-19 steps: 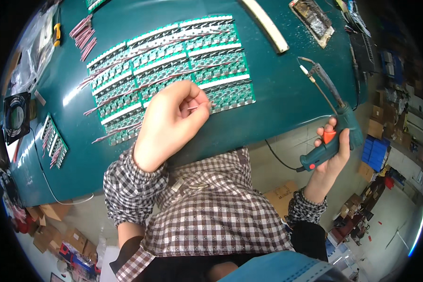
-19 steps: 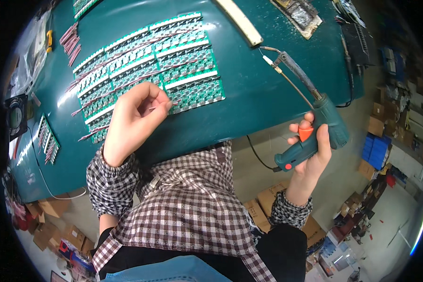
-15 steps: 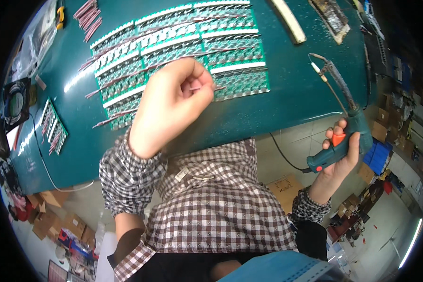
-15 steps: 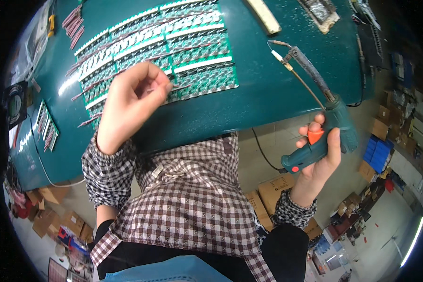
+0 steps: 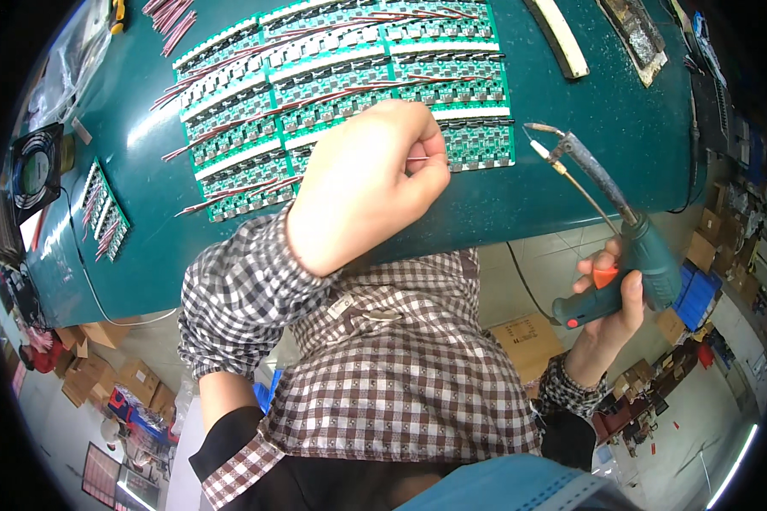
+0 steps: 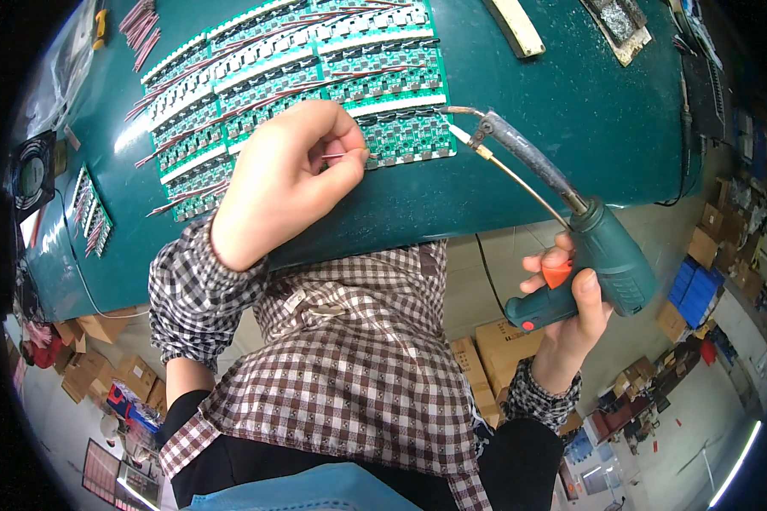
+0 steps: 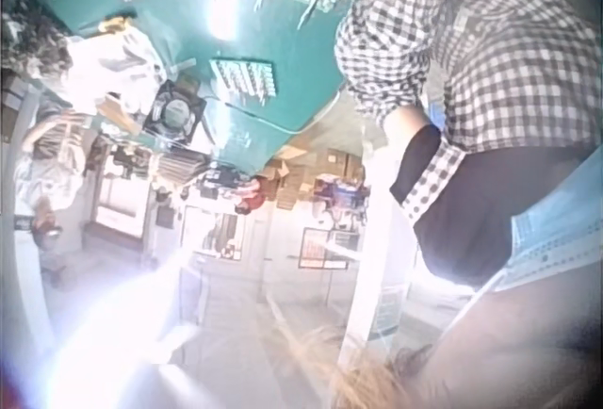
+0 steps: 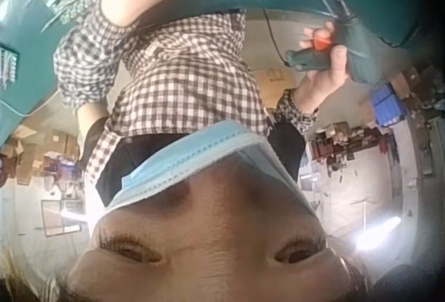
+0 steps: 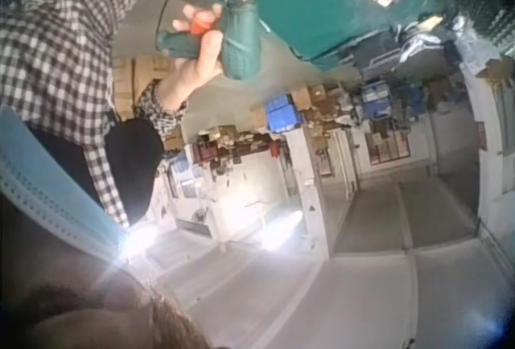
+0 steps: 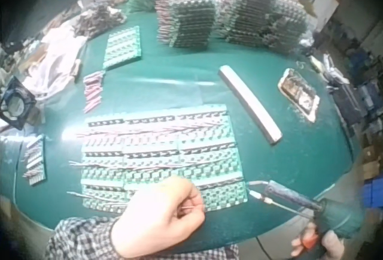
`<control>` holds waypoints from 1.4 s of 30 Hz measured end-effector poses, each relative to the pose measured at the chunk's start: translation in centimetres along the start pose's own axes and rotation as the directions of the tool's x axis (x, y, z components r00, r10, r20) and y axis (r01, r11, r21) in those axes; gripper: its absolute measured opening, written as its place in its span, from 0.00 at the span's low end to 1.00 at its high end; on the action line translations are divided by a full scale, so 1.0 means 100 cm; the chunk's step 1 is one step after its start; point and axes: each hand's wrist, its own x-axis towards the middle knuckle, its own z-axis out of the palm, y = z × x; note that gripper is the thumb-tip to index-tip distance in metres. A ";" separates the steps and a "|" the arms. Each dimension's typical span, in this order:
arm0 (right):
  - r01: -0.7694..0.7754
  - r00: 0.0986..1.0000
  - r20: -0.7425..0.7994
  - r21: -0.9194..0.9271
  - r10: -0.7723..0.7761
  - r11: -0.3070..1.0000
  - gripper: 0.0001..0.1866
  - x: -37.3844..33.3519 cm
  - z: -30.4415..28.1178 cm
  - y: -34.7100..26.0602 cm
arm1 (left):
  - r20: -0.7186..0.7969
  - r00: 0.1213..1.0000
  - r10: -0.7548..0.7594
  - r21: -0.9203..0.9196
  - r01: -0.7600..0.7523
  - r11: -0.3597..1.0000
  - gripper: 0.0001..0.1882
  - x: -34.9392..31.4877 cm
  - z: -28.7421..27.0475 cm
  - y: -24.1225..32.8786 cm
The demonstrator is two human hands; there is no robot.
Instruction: The person uses a soldering iron to attach red and white wires to multiple green circuit boards arranged on a green workbench. The person repeatedly picks up wires, positions them on the board, and applies the soldering iron to secure the connections. The person occasionally lifts the boards to inspect the work.
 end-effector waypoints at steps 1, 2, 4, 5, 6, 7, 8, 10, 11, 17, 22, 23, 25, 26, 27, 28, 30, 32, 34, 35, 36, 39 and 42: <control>-0.001 1.000 -0.020 0.012 0.001 1.000 0.26 -0.001 0.001 0.000 | -0.019 1.000 0.019 0.053 -0.018 0.998 0.02 0.001 0.004 -0.004; 0.000 0.999 -0.040 0.029 0.001 1.000 0.25 -0.002 0.001 0.002 | -0.035 0.999 0.040 0.110 -0.036 0.993 0.03 0.001 0.007 -0.006; -0.001 0.998 -0.070 0.042 0.004 0.999 0.25 -0.003 0.002 0.004 | -0.053 0.998 0.038 0.103 -0.032 0.994 0.03 0.001 0.008 0.001; -0.006 0.997 -0.081 0.034 0.008 0.999 0.25 -0.004 0.004 0.003 | -0.065 0.997 0.047 0.109 -0.040 0.993 0.03 0.001 0.008 0.004; -0.010 0.996 -0.091 0.026 0.012 1.000 0.25 -0.004 0.005 0.003 | -0.077 0.995 0.057 0.115 -0.048 0.992 0.03 0.001 0.007 0.005; -0.018 0.998 -0.064 -0.001 0.018 1.000 0.25 -0.005 0.004 0.002 | -0.075 0.995 0.065 0.123 -0.055 0.991 0.03 0.002 0.008 0.004; -0.023 0.999 -0.037 -0.028 0.022 0.999 0.26 -0.006 0.003 0.002 | -0.074 0.994 0.075 0.131 -0.065 0.989 0.03 0.003 0.008 0.003; -0.026 1.000 -0.012 -0.064 0.025 0.998 0.26 -0.007 0.003 0.002 | -0.078 0.994 0.082 0.169 -0.068 0.983 0.03 0.004 0.008 0.002; -0.026 1.000 -0.015 -0.075 0.025 0.997 0.26 -0.008 0.005 0.002 | -0.082 0.994 0.078 0.194 -0.061 0.979 0.03 0.003 0.008 0.001; -0.058 0.997 -0.047 -0.096 0.054 0.994 0.27 -0.008 0.010 0.002 | -0.051 0.990 0.132 0.123 -0.125 0.985 0.04 0.005 0.006 0.004; -0.099 0.992 -0.089 -0.082 0.092 0.992 0.26 -0.011 0.018 -0.002 | -0.068 0.990 0.123 0.141 -0.112 0.984 0.04 0.005 0.014 -0.003; -0.105 0.991 -0.087 -0.089 0.097 0.990 0.26 -0.011 0.018 -0.002 | -0.076 0.990 0.115 0.140 -0.104 0.985 0.04 0.006 0.015 -0.003; -0.111 0.991 -0.082 -0.109 0.102 0.988 0.26 -0.011 0.017 -0.001 | -0.089 0.991 0.101 0.131 -0.089 0.987 0.04 0.006 0.015 -0.004; -0.112 0.992 -0.079 -0.122 0.103 0.986 0.26 -0.012 0.017 -0.001 | -0.093 0.991 0.094 0.121 -0.082 0.989 0.04 0.006 0.015 -0.004; -0.113 0.992 -0.076 -0.135 0.103 0.984 0.26 -0.013 0.017 0.000 | -0.097 0.992 0.086 0.112 -0.075 0.991 0.04 0.006 0.015 -0.004; -0.121 0.990 -0.091 -0.152 0.108 0.981 0.26 -0.014 0.018 -0.001 | -0.095 0.992 0.080 0.113 -0.069 0.991 0.04 0.006 0.015 -0.004; -0.137 0.986 -0.119 -0.183 0.117 0.973 0.26 -0.016 0.021 -0.001 | -0.093 0.993 0.069 0.118 -0.058 0.991 0.04 0.006 0.014 -0.003; -0.127 0.989 -0.104 -0.198 0.108 0.972 0.25 -0.017 0.023 -0.001 | -0.084 0.994 0.065 0.112 -0.055 0.992 0.05 0.006 0.014 -0.002; -0.113 0.991 -0.090 -0.204 0.096 0.972 0.25 -0.017 0.023 0.000 | -0.079 0.995 0.067 0.099 -0.059 0.993 0.05 0.007 0.014 -0.001; -0.106 0.993 -0.079 -0.205 0.091 0.973 0.25 -0.016 0.023 0.001 | -0.081 0.995 0.066 0.087 -0.059 0.995 0.05 0.006 0.014 -0.001; -0.099 0.994 -0.069 -0.206 0.086 0.974 0.25 -0.016 0.023 0.001 | -0.083 0.994 0.065 0.074 -0.059 0.995 0.05 0.006 0.015 -0.002; -0.110 0.992 -0.092 -0.220 0.092 0.969 0.25 -0.016 0.027 0.001 | -0.118 0.989 0.094 0.141 -0.077 0.987 0.05 0.005 0.019 -0.003; -0.103 0.992 -0.107 -0.311 0.073 0.945 0.29 -0.016 0.031 0.003 | -0.124 0.987 0.101 0.152 -0.082 0.985 0.05 0.004 0.020 -0.002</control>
